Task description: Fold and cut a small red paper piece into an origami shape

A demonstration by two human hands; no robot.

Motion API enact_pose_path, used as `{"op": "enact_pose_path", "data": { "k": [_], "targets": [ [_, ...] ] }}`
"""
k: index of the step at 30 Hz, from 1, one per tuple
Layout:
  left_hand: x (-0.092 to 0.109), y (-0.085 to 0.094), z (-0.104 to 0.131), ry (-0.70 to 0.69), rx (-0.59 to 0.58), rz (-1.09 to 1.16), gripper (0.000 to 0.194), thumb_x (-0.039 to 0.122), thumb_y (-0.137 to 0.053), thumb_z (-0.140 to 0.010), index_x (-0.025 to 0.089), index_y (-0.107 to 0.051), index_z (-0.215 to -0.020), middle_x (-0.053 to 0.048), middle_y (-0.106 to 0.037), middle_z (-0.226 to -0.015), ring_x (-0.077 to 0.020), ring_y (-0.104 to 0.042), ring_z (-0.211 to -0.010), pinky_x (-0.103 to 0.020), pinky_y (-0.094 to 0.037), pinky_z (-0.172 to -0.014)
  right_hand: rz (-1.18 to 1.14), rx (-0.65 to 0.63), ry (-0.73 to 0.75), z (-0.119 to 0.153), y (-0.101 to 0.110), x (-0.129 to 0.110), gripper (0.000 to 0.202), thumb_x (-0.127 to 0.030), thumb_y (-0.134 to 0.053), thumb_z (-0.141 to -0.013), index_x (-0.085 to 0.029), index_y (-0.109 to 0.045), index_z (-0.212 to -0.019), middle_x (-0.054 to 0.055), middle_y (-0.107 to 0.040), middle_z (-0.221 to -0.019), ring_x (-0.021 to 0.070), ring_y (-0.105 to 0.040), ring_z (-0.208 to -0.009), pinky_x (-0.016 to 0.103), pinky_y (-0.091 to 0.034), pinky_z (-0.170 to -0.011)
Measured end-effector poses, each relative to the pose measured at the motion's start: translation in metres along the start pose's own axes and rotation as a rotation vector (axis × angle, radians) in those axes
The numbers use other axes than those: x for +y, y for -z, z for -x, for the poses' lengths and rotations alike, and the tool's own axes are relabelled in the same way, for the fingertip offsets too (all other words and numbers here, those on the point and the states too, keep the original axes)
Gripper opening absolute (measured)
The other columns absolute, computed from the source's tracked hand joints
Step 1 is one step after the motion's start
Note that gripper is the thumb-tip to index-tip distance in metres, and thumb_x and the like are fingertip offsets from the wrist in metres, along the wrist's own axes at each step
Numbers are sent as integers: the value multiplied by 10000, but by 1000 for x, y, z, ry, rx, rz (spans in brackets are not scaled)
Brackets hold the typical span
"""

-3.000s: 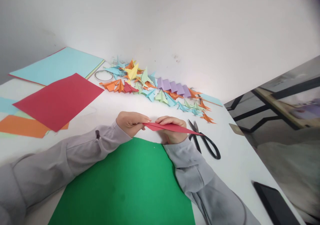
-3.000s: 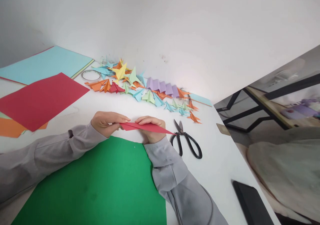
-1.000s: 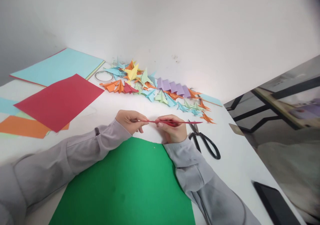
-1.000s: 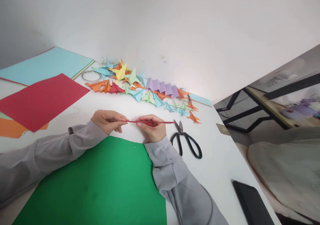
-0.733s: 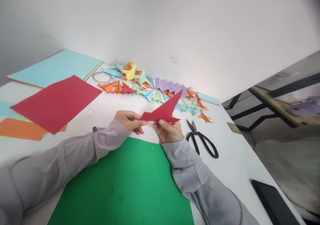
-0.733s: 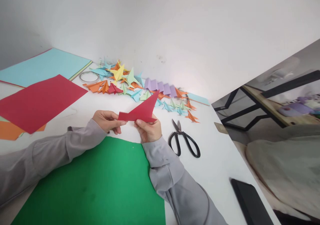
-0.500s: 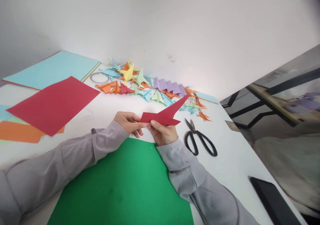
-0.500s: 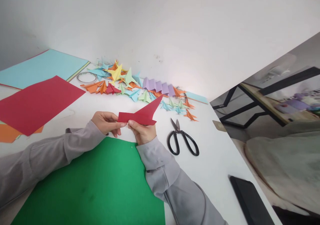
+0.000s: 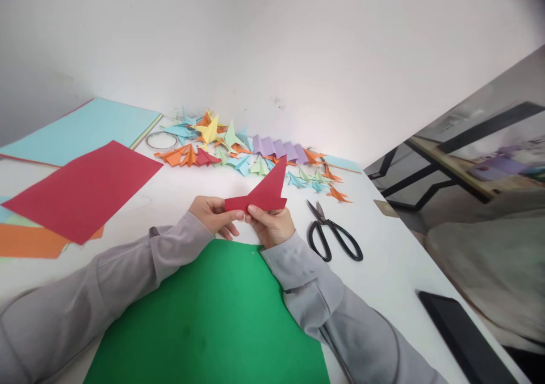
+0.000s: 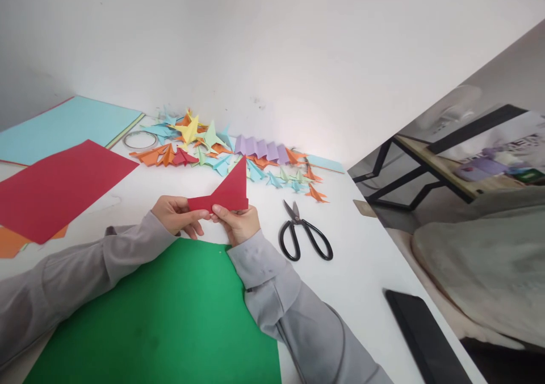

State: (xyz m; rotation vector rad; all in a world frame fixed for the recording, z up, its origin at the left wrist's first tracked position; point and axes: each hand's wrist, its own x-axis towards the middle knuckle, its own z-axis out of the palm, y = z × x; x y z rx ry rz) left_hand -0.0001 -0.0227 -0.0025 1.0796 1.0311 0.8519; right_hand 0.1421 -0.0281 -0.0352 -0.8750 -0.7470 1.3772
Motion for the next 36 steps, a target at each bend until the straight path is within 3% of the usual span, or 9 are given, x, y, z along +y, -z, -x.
{"op": "enact_pose_path", "data": {
  "k": [7,9,11,13,15,21,27,31,36],
  "targets": [
    [-8,3,-4,65,-36,-25,235,344,-744,-586,123,-694,-650,-33,-622,-423,-139,-588,-370,-211,-478,-378,-11,43,-7,-3,2,2,212,-285,-829,-465,-164,-694,-574,1,-661,-502,107,-567,-425,244,-496,-462],
    [-12,3,-6,-24,-1,6,242,322,-770,-542,124,-696,-659,-50,-679,-543,-176,-653,-512,-253,-536,-468,102,44,72,-3,5,1,183,-295,-811,-500,-172,-690,-558,0,-649,-485,121,-564,-427,263,-486,-462],
    [-16,5,-9,-174,51,6,349,278,-793,-500,138,-712,-809,-65,-725,-733,-195,-678,-652,-308,-570,-615,319,24,220,-1,8,-2,134,-281,-781,-560,-184,-690,-552,5,-656,-512,140,-582,-476,278,-486,-499],
    [-18,8,-12,-390,57,-37,423,245,-786,-512,166,-702,-919,-81,-717,-926,-212,-672,-813,-351,-549,-772,549,-18,414,2,9,-7,65,-249,-749,-612,-211,-718,-656,16,-696,-643,164,-618,-592,298,-499,-586],
    [-18,13,-15,-614,57,-177,385,213,-793,-495,176,-716,-870,-95,-701,-989,-235,-633,-949,-379,-482,-906,710,-120,564,5,9,-11,62,-239,-694,-680,-231,-725,-733,24,-708,-725,176,-633,-664,308,-502,-642],
    [-15,20,-14,-763,-59,-354,277,204,-754,-573,191,-729,-849,-98,-708,-954,-223,-654,-879,-344,-514,-829,820,-300,659,10,7,-11,123,-259,-588,-767,-220,-705,-762,40,-709,-745,161,-647,-666,274,-504,-624],
    [-9,6,-2,-668,-26,-198,170,204,-729,-608,197,-742,-778,-63,-722,-880,-211,-661,-809,-316,-529,-750,782,-300,562,13,1,-13,97,-277,-630,-732,-208,-693,-705,13,-664,-644,146,-597,-590,261,-468,-561],
    [-6,3,0,-462,27,-67,125,228,-741,-595,186,-739,-713,-38,-730,-739,-209,-671,-702,-330,-551,-669,723,-197,441,16,-2,-11,150,-327,-697,-667,-196,-669,-602,-10,-608,-546,120,-506,-496,254,-419,-493],
    [-7,4,-4,-275,146,46,198,266,-779,-538,159,-727,-696,-40,-730,-736,-206,-670,-694,-334,-554,-668,417,-232,180,13,-2,-2,196,-372,-734,-624,-211,-674,-719,-18,-647,-588,122,-546,-512,256,-457,-513]
  ]
}}
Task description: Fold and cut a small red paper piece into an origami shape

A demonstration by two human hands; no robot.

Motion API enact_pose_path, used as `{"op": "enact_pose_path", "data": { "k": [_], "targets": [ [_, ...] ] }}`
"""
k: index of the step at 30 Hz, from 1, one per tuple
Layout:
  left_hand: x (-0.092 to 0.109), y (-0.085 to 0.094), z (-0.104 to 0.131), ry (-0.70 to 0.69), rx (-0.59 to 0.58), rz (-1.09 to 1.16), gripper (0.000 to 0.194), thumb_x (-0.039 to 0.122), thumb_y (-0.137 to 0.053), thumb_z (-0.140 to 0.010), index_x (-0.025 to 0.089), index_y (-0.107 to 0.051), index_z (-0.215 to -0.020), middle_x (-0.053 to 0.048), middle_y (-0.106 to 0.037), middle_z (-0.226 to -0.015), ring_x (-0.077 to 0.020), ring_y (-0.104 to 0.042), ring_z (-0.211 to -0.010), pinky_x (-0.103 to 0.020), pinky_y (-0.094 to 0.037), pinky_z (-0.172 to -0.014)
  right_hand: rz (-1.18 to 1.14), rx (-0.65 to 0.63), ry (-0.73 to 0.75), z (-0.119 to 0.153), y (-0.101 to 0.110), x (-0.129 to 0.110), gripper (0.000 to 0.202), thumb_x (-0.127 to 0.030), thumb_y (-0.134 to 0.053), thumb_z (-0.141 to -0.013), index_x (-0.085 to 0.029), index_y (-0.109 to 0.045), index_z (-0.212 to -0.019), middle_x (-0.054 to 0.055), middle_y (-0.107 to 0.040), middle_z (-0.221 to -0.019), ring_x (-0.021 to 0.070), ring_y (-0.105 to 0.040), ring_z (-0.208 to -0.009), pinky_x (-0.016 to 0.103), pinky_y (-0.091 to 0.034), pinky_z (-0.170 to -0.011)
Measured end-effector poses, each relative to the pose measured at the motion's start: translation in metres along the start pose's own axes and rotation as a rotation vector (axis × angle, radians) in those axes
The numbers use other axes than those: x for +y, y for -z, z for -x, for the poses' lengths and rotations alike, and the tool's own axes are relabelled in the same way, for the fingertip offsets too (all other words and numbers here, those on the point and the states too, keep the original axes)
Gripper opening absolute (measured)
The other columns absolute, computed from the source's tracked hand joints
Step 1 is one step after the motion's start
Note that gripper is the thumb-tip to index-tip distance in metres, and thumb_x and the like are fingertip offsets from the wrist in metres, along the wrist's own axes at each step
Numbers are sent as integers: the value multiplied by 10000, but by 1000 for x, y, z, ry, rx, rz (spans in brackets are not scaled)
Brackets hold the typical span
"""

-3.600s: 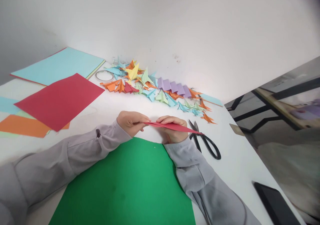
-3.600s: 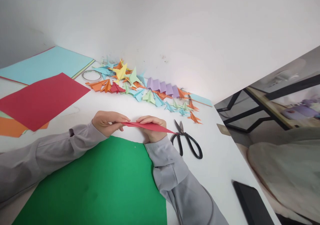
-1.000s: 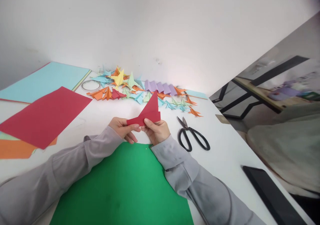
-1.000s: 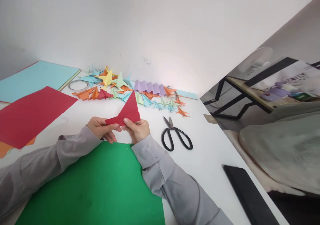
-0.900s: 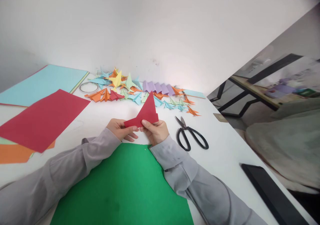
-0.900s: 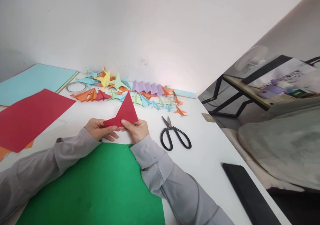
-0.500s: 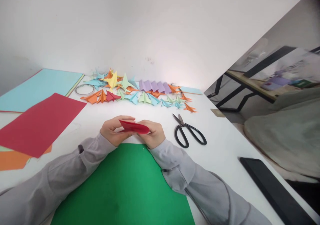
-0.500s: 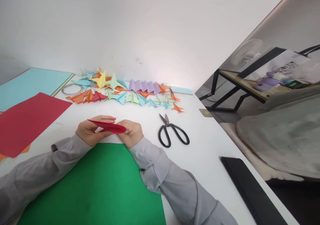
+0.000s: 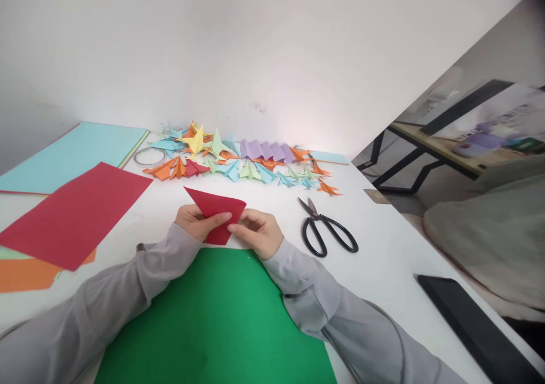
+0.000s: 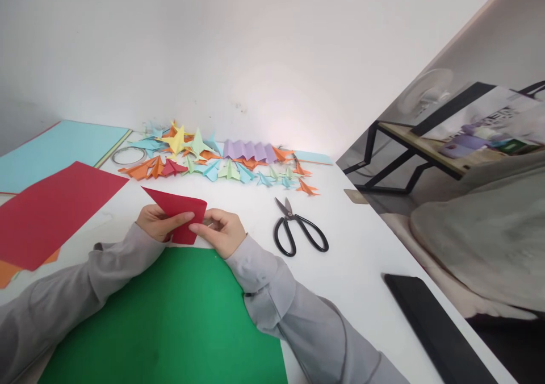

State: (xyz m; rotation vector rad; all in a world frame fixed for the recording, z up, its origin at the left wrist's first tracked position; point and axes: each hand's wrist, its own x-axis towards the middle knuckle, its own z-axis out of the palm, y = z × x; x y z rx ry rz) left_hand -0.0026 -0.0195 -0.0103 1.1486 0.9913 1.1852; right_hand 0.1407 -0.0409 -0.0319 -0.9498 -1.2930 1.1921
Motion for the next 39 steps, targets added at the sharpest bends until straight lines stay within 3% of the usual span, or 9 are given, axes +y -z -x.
{"op": "enact_pose_path", "data": {
  "k": [8,13,16,18,21,26,32,39],
  "targets": [
    [7,5,-10,118,-5,228,258,321,-776,-545,125,-702,-697,-37,-689,-644,-141,-610,-539,-253,-510,-460,-316,97,-174,-10,8,7,263,-397,-754,-591,-187,-613,-661,-50,-631,-516,81,-549,-436,187,-427,-450],
    [11,2,-5,44,27,23,359,346,-788,-512,131,-722,-791,-14,-679,-599,-117,-584,-487,-239,-512,-475,-186,127,-154,-8,9,5,266,-395,-749,-594,-178,-619,-674,-42,-630,-509,75,-515,-405,178,-368,-403],
    [12,0,0,-30,80,-71,388,308,-819,-442,142,-725,-780,-23,-708,-681,-141,-621,-608,-238,-530,-583,-146,146,-159,-6,7,5,299,-426,-741,-589,-170,-598,-645,-46,-599,-460,68,-473,-366,174,-321,-368],
    [13,-1,2,-19,142,-97,391,273,-829,-412,144,-721,-764,-21,-711,-698,-143,-626,-643,-234,-530,-619,-135,139,-169,-4,6,3,319,-434,-748,-574,-167,-578,-613,-48,-580,-435,66,-455,-350,175,-307,-357],
    [13,-1,1,60,194,-98,277,255,-812,-451,138,-698,-675,6,-663,-566,-106,-581,-528,-215,-504,-540,-122,106,-210,-1,4,-2,314,-400,-754,-583,-167,-546,-568,-52,-573,-437,61,-460,-360,169,-317,-363],
    [12,0,-2,103,107,-31,215,215,-812,-432,134,-646,-541,42,-555,-427,-74,-505,-433,-196,-438,-456,-100,154,-210,4,0,-6,260,-408,-725,-630,-175,-610,-619,-39,-612,-489,76,-505,-399,178,-361,-375],
    [8,-2,-2,237,87,169,255,217,-807,-441,132,-655,-627,22,-622,-510,-99,-556,-478,-210,-444,-460,-120,206,-148,3,-1,-1,222,-339,-777,-567,-171,-633,-580,-10,-660,-525,98,-564,-455,207,-442,-449],
    [-1,-3,0,100,44,83,153,235,-764,-529,134,-649,-524,22,-625,-496,-98,-555,-495,-226,-478,-529,-145,187,-199,3,-1,-2,253,-355,-744,-614,-169,-582,-558,-35,-608,-469,77,-505,-381,177,-370,-348]
  ]
}}
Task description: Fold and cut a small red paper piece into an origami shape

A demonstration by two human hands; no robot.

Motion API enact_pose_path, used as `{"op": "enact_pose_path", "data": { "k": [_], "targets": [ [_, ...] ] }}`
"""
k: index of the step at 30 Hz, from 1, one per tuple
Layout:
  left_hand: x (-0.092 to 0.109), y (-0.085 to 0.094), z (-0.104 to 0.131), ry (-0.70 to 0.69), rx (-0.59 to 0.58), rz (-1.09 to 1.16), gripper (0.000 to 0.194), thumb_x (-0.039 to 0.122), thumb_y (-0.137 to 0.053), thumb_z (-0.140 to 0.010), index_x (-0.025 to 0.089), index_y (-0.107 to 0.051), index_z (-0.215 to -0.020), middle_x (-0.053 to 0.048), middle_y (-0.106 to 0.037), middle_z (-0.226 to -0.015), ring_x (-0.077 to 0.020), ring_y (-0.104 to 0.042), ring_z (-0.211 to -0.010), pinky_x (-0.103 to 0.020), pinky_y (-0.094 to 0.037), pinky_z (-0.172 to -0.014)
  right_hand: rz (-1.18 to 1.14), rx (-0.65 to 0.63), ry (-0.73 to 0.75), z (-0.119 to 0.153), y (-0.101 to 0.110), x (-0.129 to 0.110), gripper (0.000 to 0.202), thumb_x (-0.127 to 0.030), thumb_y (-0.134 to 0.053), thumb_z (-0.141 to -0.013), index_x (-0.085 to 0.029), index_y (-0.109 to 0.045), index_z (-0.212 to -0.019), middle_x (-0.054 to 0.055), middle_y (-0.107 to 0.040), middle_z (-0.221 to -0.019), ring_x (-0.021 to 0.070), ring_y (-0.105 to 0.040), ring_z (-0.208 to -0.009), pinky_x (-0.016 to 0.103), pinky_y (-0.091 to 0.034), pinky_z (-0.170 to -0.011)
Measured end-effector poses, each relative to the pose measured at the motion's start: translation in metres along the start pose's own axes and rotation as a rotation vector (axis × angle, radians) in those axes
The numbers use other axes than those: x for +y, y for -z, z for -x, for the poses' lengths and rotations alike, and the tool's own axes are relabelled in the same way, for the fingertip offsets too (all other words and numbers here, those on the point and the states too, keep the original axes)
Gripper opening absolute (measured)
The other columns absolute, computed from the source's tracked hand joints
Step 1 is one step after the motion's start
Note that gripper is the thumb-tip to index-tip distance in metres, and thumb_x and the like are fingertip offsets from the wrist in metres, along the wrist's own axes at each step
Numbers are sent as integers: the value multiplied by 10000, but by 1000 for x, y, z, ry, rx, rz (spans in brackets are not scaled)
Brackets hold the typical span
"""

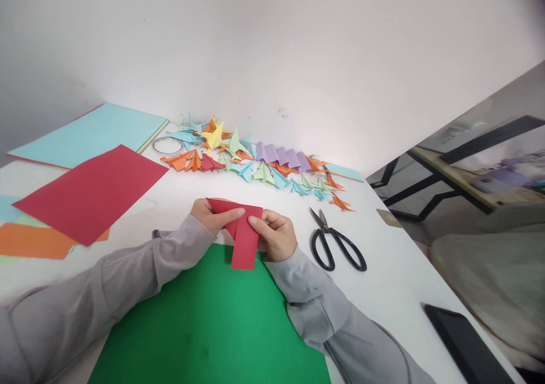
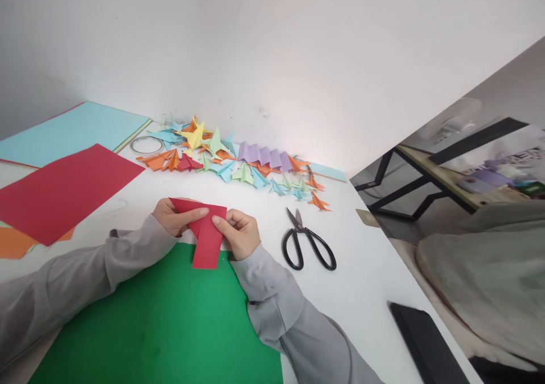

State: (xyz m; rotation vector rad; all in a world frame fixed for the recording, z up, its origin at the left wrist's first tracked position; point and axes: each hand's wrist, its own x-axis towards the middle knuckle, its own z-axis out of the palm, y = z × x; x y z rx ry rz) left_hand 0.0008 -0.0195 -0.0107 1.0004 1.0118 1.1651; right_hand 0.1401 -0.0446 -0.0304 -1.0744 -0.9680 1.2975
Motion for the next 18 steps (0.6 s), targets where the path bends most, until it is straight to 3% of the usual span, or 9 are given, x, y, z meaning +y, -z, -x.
{"op": "enact_pose_path", "data": {
  "k": [10,18],
  "targets": [
    [-7,3,-3,-68,-43,-57,157,265,-756,-539,131,-683,-577,-17,-682,-573,-140,-603,-544,-256,-495,-554,31,5,71,1,0,0,291,-338,-729,-641,-173,-523,-516,-39,-589,-439,86,-515,-365,184,-368,-350],
    [-1,3,1,-166,-63,-108,127,215,-762,-542,132,-683,-597,-16,-684,-577,-138,-608,-552,-245,-502,-544,174,-2,245,-3,5,4,245,-345,-733,-635,-175,-589,-532,-25,-585,-460,91,-491,-415,222,-383,-413]
  ]
}}
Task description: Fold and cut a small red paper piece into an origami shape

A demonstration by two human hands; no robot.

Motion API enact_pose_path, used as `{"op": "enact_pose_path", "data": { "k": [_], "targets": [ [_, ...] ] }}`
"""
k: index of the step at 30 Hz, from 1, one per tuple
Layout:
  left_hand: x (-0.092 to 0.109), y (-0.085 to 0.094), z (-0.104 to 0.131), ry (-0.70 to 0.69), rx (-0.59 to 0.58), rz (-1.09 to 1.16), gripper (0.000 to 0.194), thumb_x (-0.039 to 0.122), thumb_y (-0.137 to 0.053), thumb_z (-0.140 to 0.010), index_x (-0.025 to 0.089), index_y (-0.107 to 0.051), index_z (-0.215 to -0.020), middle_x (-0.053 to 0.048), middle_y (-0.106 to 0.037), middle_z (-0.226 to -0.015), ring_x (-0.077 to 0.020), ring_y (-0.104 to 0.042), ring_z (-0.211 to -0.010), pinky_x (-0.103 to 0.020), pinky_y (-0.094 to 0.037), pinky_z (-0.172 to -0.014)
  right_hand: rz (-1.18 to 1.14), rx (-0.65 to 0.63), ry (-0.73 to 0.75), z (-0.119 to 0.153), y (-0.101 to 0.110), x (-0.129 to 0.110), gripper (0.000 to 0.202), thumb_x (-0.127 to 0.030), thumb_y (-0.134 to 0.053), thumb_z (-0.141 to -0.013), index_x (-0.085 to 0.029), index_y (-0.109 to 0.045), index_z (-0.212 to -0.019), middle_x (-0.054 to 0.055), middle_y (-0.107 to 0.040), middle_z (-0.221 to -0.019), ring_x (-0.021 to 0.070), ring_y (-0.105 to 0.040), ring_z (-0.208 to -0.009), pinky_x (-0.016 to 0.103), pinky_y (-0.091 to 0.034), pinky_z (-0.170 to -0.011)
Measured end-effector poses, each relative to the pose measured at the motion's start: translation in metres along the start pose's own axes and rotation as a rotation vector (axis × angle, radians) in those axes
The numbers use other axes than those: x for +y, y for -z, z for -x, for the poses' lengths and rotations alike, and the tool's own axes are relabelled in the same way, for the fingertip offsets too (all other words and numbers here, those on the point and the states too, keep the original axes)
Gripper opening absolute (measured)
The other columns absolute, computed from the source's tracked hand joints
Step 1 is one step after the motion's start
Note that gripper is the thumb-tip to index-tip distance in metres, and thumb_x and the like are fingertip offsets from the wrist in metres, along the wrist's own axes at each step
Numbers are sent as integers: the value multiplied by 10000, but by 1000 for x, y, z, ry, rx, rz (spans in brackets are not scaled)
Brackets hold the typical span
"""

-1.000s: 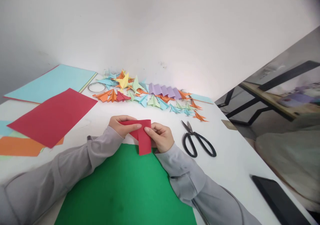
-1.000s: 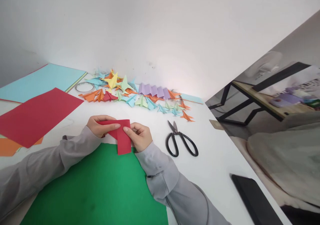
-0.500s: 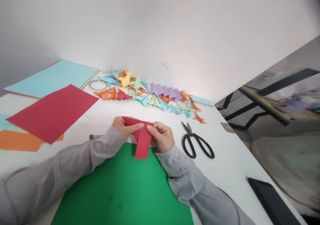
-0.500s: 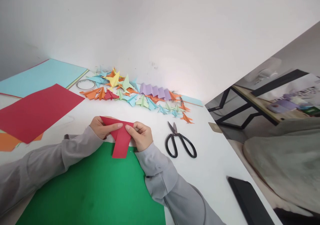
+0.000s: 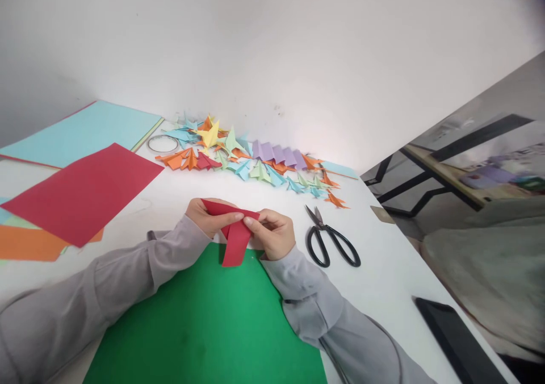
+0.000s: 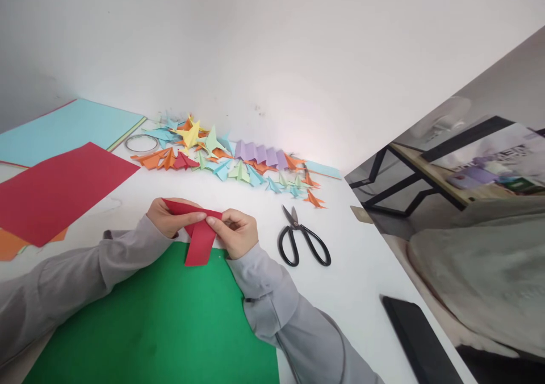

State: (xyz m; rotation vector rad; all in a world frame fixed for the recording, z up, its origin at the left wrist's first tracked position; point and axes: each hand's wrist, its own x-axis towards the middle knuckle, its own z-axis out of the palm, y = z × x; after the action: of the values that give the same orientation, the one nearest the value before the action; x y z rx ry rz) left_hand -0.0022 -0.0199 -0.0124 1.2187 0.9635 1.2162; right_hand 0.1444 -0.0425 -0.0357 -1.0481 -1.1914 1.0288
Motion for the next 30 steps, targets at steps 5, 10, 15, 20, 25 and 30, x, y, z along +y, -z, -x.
{"op": "enact_pose_path", "data": {
  "k": [5,10,15,20,25,30],
  "targets": [
    [6,1,3,-286,-86,-81,26,175,-698,-639,151,-689,-636,-26,-690,-629,-131,-608,-567,-246,-494,-542,0,9,123,-1,0,-4,123,-271,-733,-638,-180,-667,-587,-10,-617,-527,102,-513,-466,241,-428,-465],
    [8,2,2,-472,-156,-104,29,130,-681,-651,146,-704,-657,-55,-690,-648,-146,-616,-587,-258,-479,-547,7,8,128,-1,0,-7,61,-234,-750,-616,-197,-704,-633,-8,-640,-574,99,-517,-473,243,-437,-467],
    [7,1,3,-395,-62,-139,29,172,-678,-668,180,-703,-655,-29,-685,-648,-139,-599,-606,-261,-466,-582,-10,75,91,0,-2,-8,92,-293,-739,-625,-212,-695,-619,-9,-627,-564,102,-499,-454,254,-433,-440],
    [7,1,5,-325,-69,-182,45,196,-663,-674,177,-694,-648,-34,-688,-662,-144,-597,-613,-265,-468,-586,6,74,72,-1,-2,-9,109,-275,-745,-609,-203,-675,-568,-2,-626,-561,105,-498,-448,256,-416,-434],
    [6,-1,5,-316,-41,-149,38,190,-677,-661,164,-689,-636,-35,-683,-653,-140,-595,-600,-259,-463,-572,5,78,76,-1,-2,-8,124,-266,-729,-631,-199,-662,-550,-13,-604,-515,103,-499,-436,248,-403,-428],
    [7,-1,6,-274,-49,-153,56,199,-663,-674,154,-684,-648,-38,-684,-659,-143,-600,-606,-258,-468,-572,17,45,79,-2,0,-7,192,-303,-710,-653,-193,-642,-512,-8,-586,-489,108,-498,-451,246,-398,-436]
  ]
}}
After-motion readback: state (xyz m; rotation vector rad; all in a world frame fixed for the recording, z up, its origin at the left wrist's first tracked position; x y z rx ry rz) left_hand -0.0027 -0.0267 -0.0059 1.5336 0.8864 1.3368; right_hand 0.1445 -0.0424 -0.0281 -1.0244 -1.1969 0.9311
